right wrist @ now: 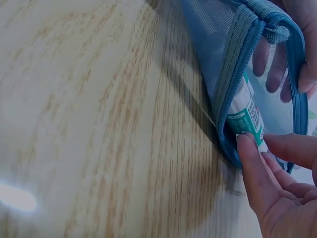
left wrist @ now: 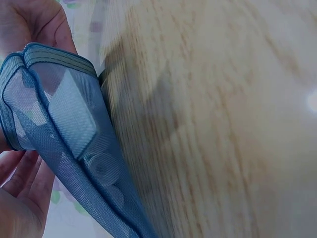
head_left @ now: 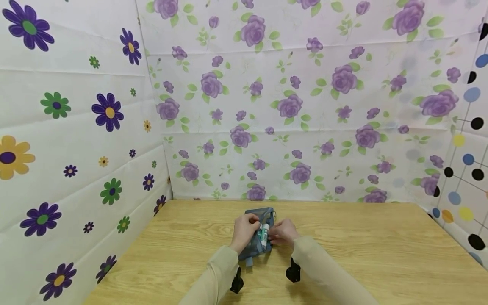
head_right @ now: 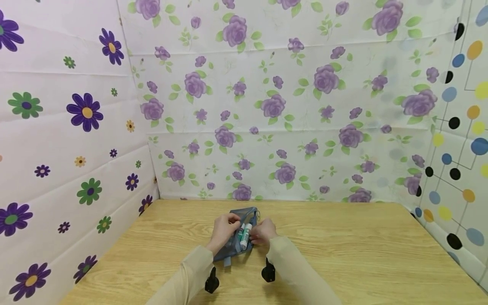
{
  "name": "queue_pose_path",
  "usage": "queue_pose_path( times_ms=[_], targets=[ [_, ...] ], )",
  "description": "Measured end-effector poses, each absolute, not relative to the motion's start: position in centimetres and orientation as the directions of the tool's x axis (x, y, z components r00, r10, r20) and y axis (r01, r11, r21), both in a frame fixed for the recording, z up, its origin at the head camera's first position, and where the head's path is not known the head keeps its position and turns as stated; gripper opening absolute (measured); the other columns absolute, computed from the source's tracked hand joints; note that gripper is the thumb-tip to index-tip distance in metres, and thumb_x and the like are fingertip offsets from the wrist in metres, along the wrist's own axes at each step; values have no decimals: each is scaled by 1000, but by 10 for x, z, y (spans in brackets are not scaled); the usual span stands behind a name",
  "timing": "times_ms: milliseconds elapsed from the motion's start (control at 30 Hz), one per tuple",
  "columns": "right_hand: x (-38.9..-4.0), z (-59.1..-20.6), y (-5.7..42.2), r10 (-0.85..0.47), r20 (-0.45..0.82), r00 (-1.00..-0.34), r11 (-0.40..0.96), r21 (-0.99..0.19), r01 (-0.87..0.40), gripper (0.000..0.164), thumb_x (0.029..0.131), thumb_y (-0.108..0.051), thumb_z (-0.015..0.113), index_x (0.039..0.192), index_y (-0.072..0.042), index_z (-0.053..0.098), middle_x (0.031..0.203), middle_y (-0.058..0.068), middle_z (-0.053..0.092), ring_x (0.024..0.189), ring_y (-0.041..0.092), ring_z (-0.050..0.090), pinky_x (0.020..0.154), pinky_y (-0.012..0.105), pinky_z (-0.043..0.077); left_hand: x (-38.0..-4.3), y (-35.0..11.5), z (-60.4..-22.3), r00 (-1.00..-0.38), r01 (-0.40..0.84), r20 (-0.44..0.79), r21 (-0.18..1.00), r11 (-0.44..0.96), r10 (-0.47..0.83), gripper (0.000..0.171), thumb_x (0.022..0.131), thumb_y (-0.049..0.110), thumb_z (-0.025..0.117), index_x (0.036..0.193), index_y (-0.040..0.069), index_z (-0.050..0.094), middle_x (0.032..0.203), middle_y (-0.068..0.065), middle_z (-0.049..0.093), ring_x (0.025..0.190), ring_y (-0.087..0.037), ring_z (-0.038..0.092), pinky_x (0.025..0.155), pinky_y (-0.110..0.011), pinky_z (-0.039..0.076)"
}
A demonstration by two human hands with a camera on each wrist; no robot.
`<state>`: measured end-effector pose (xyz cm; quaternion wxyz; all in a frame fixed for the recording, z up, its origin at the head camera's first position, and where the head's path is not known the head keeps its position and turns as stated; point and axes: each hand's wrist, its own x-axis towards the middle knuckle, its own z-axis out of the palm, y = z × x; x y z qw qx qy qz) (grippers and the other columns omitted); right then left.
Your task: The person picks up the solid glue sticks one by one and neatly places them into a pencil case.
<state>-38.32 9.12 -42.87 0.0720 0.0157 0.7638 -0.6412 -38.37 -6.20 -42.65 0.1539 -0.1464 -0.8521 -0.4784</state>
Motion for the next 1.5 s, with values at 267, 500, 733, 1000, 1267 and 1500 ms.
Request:
queue_pose_path(
  times_ms=[267, 500, 733, 1000, 1267, 1500],
  targets=[
    [-384, -431, 98, -71, -127, -989, 128, -985, 118, 19, 82, 6, 59, 98, 16, 57, 78, 23, 62, 68, 28, 62, 63, 36, 51, -382, -62, -426, -907, 407, 405, 773, 486, 115, 9, 84, 1, 60, 88, -1, 67, 74, 0, 58, 62, -13, 51, 55, -28, 43],
    [-380, -423, 111, -48, -141, -989, 97, -986, 136, 19, 83, 8, 57, 99, 19, 54, 79, 23, 60, 68, 25, 61, 66, 39, 50, -382, -61, -428, -906, 410, 406, 778, 477, 118, 9, 84, 1, 59, 88, -1, 67, 74, 0, 58, 61, -13, 52, 54, -28, 44],
    [-377, -418, 131, -31, -129, -991, 133, -983, 123, 18, 85, 6, 56, 99, 17, 55, 82, 22, 60, 72, 26, 61, 69, 41, 49, -381, -59, -428, -902, 419, 414, 770, 481, 124, 7, 82, -1, 61, 86, -3, 66, 72, -1, 57, 62, -14, 51, 55, -28, 43],
    [-376, -415, 149, -28, -124, -992, 140, -983, 119, 19, 85, 3, 57, 100, 15, 55, 83, 21, 59, 71, 25, 60, 69, 42, 49, -384, -55, -431, -936, 349, 322, 799, 489, 143, 20, 82, 4, 64, 100, -4, 60, 81, -3, 54, 71, -16, 52, 59, -31, 44],
    [-371, -411, 156, -30, -130, -991, 160, -979, 124, 21, 85, 2, 58, 102, 15, 54, 89, 26, 59, 73, 28, 61, 68, 41, 50, -384, -50, -434, -925, 379, 327, 753, 538, 194, 21, 80, 2, 65, 100, -4, 58, 91, -13, 57, 78, -22, 53, 63, -35, 44],
    [-373, -410, 162, -10, -136, -991, 152, -979, 133, 20, 85, 1, 58, 100, 13, 54, 87, 23, 60, 71, 27, 61, 69, 42, 49, -387, -49, -435, -913, 408, 341, 730, 548, 225, 22, 80, 6, 65, 99, -3, 59, 92, -13, 56, 79, -21, 52, 65, -35, 44]
  ],
)
